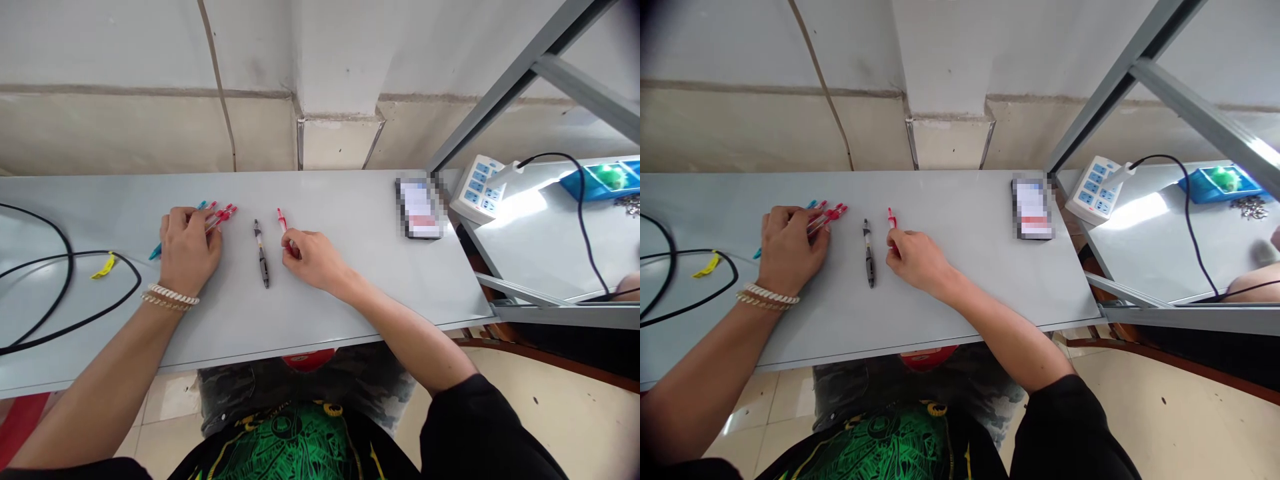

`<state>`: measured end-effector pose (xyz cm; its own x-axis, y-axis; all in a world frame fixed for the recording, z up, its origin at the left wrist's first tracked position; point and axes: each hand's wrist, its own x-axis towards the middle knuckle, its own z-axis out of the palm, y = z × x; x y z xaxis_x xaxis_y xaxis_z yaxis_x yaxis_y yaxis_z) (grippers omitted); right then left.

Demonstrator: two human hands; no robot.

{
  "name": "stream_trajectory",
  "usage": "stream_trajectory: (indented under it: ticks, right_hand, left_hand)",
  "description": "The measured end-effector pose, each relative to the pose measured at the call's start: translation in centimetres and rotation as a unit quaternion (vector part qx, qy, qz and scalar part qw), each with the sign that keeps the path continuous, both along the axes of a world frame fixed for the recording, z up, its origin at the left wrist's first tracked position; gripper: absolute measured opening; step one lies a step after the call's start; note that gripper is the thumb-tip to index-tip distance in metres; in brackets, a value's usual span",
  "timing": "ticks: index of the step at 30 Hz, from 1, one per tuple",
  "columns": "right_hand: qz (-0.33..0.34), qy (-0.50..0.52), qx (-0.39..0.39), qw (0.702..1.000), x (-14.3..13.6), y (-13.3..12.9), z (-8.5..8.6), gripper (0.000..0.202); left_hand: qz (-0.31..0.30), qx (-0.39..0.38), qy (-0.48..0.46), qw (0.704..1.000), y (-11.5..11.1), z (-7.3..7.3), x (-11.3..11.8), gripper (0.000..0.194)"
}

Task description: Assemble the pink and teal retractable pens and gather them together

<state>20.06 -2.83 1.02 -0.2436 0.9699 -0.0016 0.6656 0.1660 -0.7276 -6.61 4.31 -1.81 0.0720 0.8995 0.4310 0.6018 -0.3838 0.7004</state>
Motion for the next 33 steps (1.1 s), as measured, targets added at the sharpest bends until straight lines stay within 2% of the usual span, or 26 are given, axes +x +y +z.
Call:
stream_trajectory:
  ticks: [5,8,10,11,13,15,16,19,23,25,28,31,33]
  right_hand:
    - [-0.045,0.113,0.028,0.992,-0.2,0.0,-0.3,0.015]
    - [-0.034,0.178,0.052,0.982,-0.2,-0.1,-0.3,0.021]
    - [-0.009,0.218,0.048,0.975,-0.3,-0.2,-0.4,0.025]
    - [0.008,0.233,0.039,0.972,-0.4,-0.3,-0.3,0.026]
    - [0.049,0.248,0.011,0.968,-0.5,-0.5,-0.3,0.024]
    - [0.078,0.247,-0.005,0.966,-0.8,-0.6,-0.2,0.02]
    - [0.082,0.247,-0.006,0.966,-0.9,-0.6,-0.1,0.018]
    - [0.06,0.268,-0.023,0.961,-1.0,-0.6,0.1,0.016]
    - [0.05,0.301,-0.077,0.949,-0.9,-0.5,0.2,0.031]
    - [0.037,0.261,-0.034,0.964,-0.9,-0.5,-0.1,0.038]
    - [0.009,0.172,0.095,0.981,-1.2,-0.4,-1.2,0.033]
    - [0.004,0.153,0.185,0.971,-1.5,-0.5,-2.1,0.031]
    - [-0.008,0.179,0.199,0.964,-1.7,-0.5,-2.1,0.028]
  left_hand:
    - [-0.011,0.037,-0.017,0.999,-0.5,0.6,1.0,0.028]
    - [-0.016,0.002,-0.038,0.999,-1.0,0.6,1.9,0.02]
    - [-0.035,-0.047,-0.108,0.992,-1.5,0.9,2.5,0.026]
    - [-0.059,-0.083,-0.165,0.981,-1.7,1.1,2.7,0.032]
    - [-0.125,-0.168,-0.287,0.935,-2.1,1.9,3.1,0.044]
    - [-0.168,-0.238,-0.364,0.884,-2.5,2.7,3.3,0.044]
    - [-0.177,-0.252,-0.386,0.869,-2.7,3.0,3.4,0.04]
    - [-0.176,-0.241,-0.418,0.858,-3.1,3.3,3.6,0.028]
    - [-0.156,-0.229,-0.424,0.862,-3.4,2.8,4.2,0.032]
    - [-0.145,-0.228,-0.422,0.865,-3.5,2.5,4.5,0.035]
    - [-0.124,-0.235,-0.442,0.857,-3.6,2.1,5.0,0.034]
    - [-0.106,-0.251,-0.468,0.841,-3.5,1.8,5.1,0.028]
    - [-0.1,-0.248,-0.468,0.842,-3.4,1.7,5.0,0.025]
